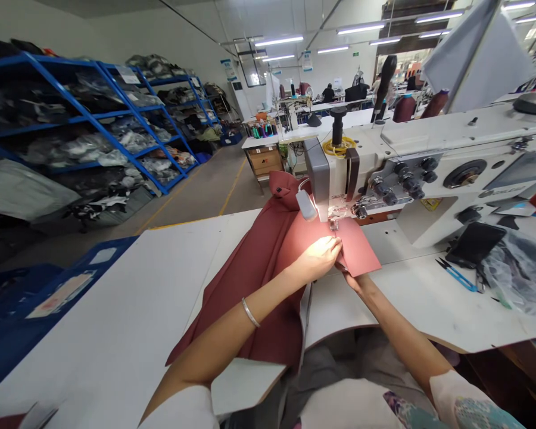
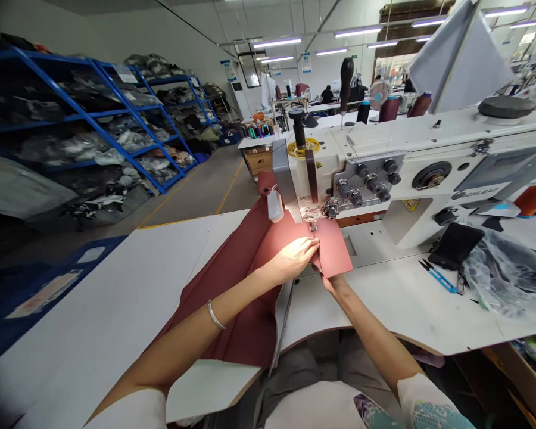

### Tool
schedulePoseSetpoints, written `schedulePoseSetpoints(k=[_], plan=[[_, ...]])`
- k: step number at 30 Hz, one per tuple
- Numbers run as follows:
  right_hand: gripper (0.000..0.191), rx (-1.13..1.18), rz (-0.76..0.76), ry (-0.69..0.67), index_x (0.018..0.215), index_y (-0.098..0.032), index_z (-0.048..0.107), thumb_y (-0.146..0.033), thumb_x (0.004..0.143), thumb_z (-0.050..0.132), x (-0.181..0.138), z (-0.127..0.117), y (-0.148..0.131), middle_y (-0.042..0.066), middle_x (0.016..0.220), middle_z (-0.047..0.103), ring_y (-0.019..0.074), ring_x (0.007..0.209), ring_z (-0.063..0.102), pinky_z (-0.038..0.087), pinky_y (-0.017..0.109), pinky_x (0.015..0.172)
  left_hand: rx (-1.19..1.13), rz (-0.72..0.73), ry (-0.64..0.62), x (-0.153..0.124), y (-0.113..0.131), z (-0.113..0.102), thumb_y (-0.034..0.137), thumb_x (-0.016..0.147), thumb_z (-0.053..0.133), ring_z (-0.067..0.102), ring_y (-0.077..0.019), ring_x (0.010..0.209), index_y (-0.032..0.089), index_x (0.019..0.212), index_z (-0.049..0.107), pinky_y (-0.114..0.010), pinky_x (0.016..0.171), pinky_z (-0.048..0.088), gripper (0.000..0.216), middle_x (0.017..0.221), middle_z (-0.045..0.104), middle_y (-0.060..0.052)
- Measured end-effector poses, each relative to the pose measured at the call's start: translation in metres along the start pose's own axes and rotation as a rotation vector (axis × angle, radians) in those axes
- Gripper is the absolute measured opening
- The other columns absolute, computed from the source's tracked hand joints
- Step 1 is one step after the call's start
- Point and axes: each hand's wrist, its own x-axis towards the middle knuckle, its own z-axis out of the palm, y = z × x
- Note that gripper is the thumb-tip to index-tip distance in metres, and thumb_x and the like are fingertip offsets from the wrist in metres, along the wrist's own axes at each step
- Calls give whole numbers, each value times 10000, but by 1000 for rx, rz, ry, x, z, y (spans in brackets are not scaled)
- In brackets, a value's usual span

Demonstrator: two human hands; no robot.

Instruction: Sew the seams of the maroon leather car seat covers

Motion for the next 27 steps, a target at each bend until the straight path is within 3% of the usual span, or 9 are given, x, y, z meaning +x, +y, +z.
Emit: schedulePoseSetpoints(k=[3, 6, 9, 13, 18, 21, 24, 27], plan=[[513, 125, 40, 59, 807, -217, 464, -533, 562, 786, 0, 6, -6, -21, 705, 454, 71, 523, 316, 273, 215, 436, -1, 47, 112, -3, -9, 9, 96, 971, 305, 594, -242, 1088, 20, 1204, 556, -358, 974, 479, 350, 1211, 624, -157], [413, 149, 59, 3, 787, -216, 462, -397, 578, 768, 0, 7, -11, -38, 603, 372, 74, 501, 293, 249, 217, 443, -51, 81, 176, -5, -19, 16, 124, 988, 329, 598, -227, 1073, 51, 1179, 582, -354, 949, 494, 325, 1199, 640, -140], [309, 124, 69, -96, 848, -210, 518, -268, 625, 725, 1, 3, -13, -36, 591, 399, 68, 490, 298, 250, 211, 458, -129, 95, 196, -5, -29, 23, 120, 987, 350, 597, -210, 1076, 88, 1189, 589, -352, 932, 497, 315, 1196, 651, -126], [257, 50, 122, -168, 940, -192, 586, -245, 706, 678, 3, -7, -22, 16, 711, 543, 71, 524, 369, 291, 208, 468, -230, 97, 170, -4, -41, 31, 72, 960, 370, 604, -193, 1066, 123, 1207, 599, -350, 925, 484, 341, 1179, 664, -115], [386, -62, 260, -283, 1005, -167, 642, -198, 644, 778, 0, -25, -45, 85, 1035, 625, 112, 723, 541, 452, 218, 582, -294, 79, 146, -3, -56, 38, 4, 903, 366, 595, -183, 1061, 156, 1183, 627, -348, 932, 470, 412, 1208, 658, -85], [377, -89, 277, -394, 1011, -166, 644, -357, 716, 781, 3, -33, -55, 114, 1204, 583, 169, 893, 592, 540, 267, 670, -337, 61, 155, -1, -63, 39, -13, 886, 349, 589, -167, 1062, 178, 1143, 652, -331, 937, 470, 441, 1145, 677, -63], [473, -208, 218, -253, 983, -129, 632, -544, 766, 700, 14, -35, -59, 137, 1017, 643, 163, 740, 611, 540, 263, 549, -411, 2, 154, 1, -70, 38, -25, 852, 351, 595, -156, 1036, 191, 1092, 678, -306, 924, 483, 459, 1083, 685, -56], [514, -397, 133, -56, 879, -108, 605, -584, 723, 717, 29, -34, -60, 83, 711, 628, 116, 532, 545, 482, 222, 444, -457, -68, 141, 2, -77, 39, -35, 809, 346, 611, -158, 1013, 192, 1061, 694, -299, 906, 502, 486, 1060, 689, -61]])
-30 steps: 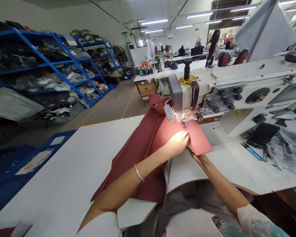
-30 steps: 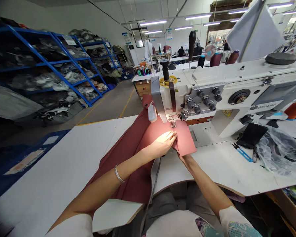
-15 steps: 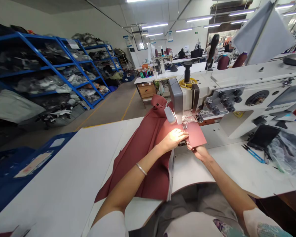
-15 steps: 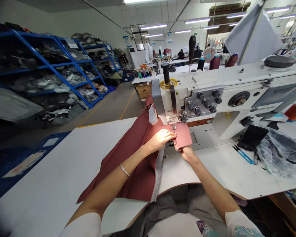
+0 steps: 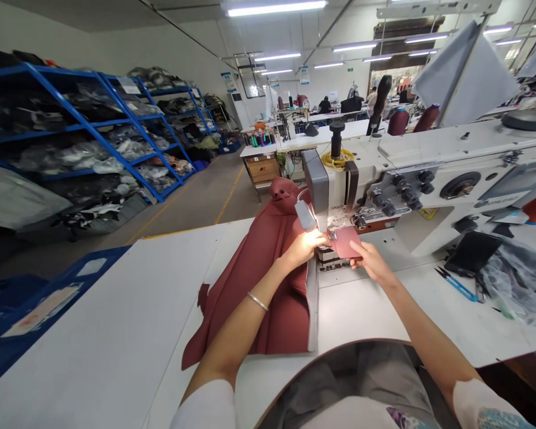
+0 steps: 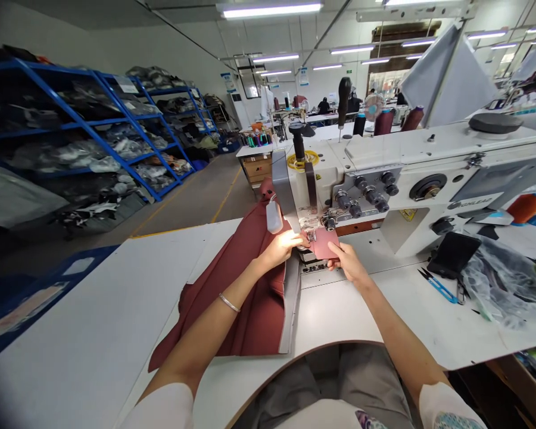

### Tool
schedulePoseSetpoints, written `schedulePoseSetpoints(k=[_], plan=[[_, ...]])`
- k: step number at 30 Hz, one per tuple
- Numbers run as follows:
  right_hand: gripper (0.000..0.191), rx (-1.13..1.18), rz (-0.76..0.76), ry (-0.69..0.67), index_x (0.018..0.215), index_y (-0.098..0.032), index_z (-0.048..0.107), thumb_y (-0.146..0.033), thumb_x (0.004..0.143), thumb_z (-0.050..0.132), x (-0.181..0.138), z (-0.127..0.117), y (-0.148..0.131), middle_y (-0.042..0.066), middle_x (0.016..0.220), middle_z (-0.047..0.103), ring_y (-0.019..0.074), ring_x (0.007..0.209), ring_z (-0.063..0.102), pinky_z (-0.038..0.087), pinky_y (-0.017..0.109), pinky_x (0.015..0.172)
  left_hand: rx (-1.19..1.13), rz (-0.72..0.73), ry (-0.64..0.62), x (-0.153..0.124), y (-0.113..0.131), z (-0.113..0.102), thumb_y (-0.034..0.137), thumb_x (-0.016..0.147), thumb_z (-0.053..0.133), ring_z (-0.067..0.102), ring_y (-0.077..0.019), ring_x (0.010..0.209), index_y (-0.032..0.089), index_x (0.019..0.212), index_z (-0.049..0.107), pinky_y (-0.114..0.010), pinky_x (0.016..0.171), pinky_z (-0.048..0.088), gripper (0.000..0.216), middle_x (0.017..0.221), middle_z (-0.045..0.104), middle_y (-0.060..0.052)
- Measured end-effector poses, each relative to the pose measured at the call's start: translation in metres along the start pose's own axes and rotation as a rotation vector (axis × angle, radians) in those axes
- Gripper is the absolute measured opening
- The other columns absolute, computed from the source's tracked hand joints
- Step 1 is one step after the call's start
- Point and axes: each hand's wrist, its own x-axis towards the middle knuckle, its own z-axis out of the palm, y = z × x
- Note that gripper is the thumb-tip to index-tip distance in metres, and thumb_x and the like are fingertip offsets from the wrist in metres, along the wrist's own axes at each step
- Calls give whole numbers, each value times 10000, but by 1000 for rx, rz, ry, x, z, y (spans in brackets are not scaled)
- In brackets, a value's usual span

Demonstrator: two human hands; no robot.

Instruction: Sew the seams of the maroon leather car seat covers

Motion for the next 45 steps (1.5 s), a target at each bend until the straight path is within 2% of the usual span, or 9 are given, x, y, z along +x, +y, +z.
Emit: schedulePoseSetpoints(k=[5, 13, 18, 28, 39, 42, 45], plan=[[530, -151, -83, 70, 788, -131, 559, -632, 693, 706, 19, -2, 0, 25, 546, 566, 86, 414, 460, 367, 186, 354, -135, -72, 91, 4, -15, 6, 2, 827, 369, 639, -171, 994, 179, 975, 725, -327, 920, 514, 424, 1023, 701, -66], [544, -241, -137, 134, 716, -148, 537, -668, 669, 688, 36, -2, -4, -35, 455, 438, 44, 372, 326, 215, 160, 326, -188, -153, 194, 7, -36, 19, -6, 807, 360, 620, -182, 1081, 179, 950, 744, -366, 1022, 465, 450, 1078, 703, -53], [572, -260, -180, 148, 615, -162, 455, -683, 672, 683, 37, -2, -6, -23, 471, 437, 38, 374, 318, 210, 169, 330, -221, -193, 216, 9, -40, 21, -9, 800, 366, 637, -183, 1041, 175, 934, 749, -360, 1015, 468, 445, 1060, 709, -57], [573, -310, -191, 158, 631, -163, 474, -700, 676, 666, 40, -4, -6, -21, 472, 440, 46, 377, 328, 220, 179, 335, -266, -201, 221, 11, -41, 19, -3, 791, 378, 639, -188, 1020, 185, 911, 759, -362, 1016, 462, 442, 1035, 720, -44], [526, -286, -227, 149, 680, -164, 498, -657, 716, 677, 42, -8, -1, -30, 479, 438, 52, 387, 322, 222, 188, 349, -270, -222, 205, 11, -35, 18, -13, 792, 393, 623, -184, 1087, 180, 934, 755, -357, 1020, 456, 435, 1103, 707, -55], [516, -300, -239, 141, 673, -164, 494, -645, 732, 672, 42, -10, -1, -27, 484, 445, 53, 393, 327, 232, 186, 356, -255, -255, 173, 14, -38, 16, -9, 797, 412, 633, -173, 1069, 184, 906, 762, -323, 1010, 458, 414, 1082, 716, -43], [521, -322, -267, 142, 650, -167, 469, -643, 751, 655, 44, -10, 0, -19, 498, 461, 54, 402, 341, 242, 186, 365, -217, -359, 139, 14, -52, 10, 79, 849, 485, 656, -170, 1001, 167, 929, 756, -288, 963, 480, 297, 1038, 729, -42]])
